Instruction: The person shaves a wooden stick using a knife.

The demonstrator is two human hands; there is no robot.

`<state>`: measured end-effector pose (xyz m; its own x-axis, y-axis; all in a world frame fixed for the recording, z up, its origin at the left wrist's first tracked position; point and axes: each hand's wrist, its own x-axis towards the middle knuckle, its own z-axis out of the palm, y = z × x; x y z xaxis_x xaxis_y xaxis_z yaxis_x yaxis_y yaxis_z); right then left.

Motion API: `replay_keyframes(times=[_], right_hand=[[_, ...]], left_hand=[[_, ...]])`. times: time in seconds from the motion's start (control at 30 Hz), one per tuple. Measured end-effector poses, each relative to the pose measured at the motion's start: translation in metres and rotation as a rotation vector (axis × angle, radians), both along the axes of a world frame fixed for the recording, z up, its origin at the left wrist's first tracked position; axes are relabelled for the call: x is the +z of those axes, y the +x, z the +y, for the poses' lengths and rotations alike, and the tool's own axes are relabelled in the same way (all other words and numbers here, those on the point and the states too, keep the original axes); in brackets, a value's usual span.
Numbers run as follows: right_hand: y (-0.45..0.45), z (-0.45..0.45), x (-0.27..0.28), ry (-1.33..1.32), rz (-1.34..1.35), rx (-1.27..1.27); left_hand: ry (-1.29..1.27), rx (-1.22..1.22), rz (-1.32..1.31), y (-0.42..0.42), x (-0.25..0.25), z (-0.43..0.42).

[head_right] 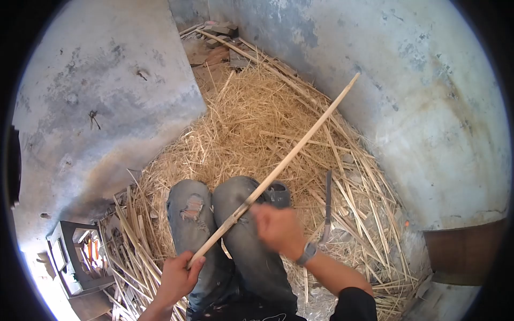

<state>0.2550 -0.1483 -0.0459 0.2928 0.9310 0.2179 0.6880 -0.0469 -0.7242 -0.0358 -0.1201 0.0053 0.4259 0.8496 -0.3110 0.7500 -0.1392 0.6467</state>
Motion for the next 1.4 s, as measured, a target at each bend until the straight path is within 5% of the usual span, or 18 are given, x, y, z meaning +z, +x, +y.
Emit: replay_keyframes(times=[0.1,0.27,0.57,0.83,1.03,1.23,1.4], right_hand=[[-0.009,-0.014,0.025,-0.266,-0.017,0.096],[0.052,0.008,0.014,-0.092,0.074,-0.243],[0.176,0.036,-0.012,0.096,-0.091,-0.564],[0.082,0.017,0.001,0.002,0.022,-0.288],[0.165,0.033,-0.014,0.162,-0.006,-0.522],[0.070,0.033,-0.014,0.247,-0.055,-0.318],[0.121,0.038,-0.011,0.131,-0.020,-0.441]], left_hand=[[-0.028,-0.004,-0.009,-0.001,-0.002,0.003],[-0.011,0.015,-0.031,-0.015,-0.007,0.001],[0.480,-0.037,0.082,-0.106,-0.054,-0.004],[0.581,-0.051,0.085,-0.108,-0.065,-0.006],[0.605,-0.098,0.060,-0.106,-0.072,0.004],[0.577,-0.064,0.050,-0.105,-0.072,0.002],[0.615,-0.085,0.081,-0.110,-0.071,0.001]])
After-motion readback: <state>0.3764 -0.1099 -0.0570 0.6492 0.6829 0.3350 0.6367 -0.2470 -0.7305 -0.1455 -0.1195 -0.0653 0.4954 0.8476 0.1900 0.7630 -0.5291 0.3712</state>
